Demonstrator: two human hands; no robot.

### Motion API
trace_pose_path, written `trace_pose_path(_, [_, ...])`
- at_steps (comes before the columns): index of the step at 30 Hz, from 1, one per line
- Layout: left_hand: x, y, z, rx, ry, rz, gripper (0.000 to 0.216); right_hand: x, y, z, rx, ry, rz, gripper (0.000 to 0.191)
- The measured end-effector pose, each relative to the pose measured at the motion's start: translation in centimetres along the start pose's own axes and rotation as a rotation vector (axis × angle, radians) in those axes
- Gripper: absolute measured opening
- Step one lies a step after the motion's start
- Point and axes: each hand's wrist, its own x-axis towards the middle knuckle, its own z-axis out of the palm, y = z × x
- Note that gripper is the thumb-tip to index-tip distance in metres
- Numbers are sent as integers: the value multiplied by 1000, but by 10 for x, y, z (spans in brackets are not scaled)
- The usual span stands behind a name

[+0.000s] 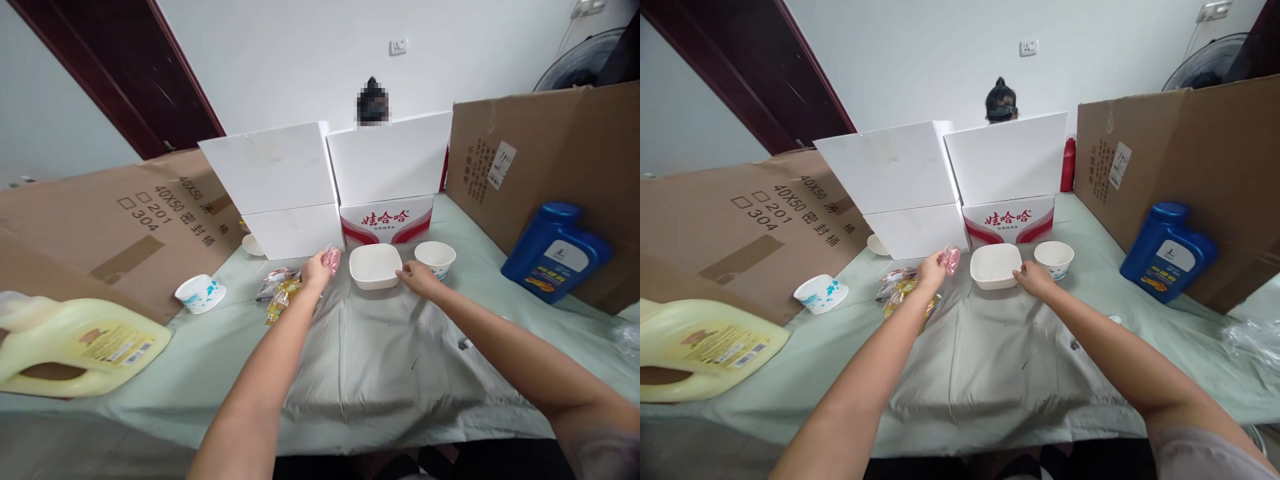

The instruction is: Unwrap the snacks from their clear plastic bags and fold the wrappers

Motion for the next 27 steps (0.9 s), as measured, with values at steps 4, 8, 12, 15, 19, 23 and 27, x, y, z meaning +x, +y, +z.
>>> trace_pose_path(4, [-41,-3,-4,-141,47,75,41,-57,20,-16,21,-78,-75,20])
trace_pose_path(8, [-106,10,18,-336,64,364,39,-111,67,-37,-40,-39,-176,30])
trace_pose_path(12, [-155,35,53,-421,-77,661,40,-145,119,-50,-252,43,-204,49])
trace_pose_path(15, [-167,45,68,-438,-130,796,32,-156,139,-55,-375,65,-220,43])
trace_pose_path(19, [-164,36,69,-522,-138,791,32,-155,131,-58,-434,73,-301,33])
trace_pose_path(23, [-162,23,65,-607,-132,682,56,-145,83,-51,-337,29,-477,33])
trace_pose_path(27, [-162,17,69,-631,-192,502,101,-135,16,-30,-335,-110,-630,41])
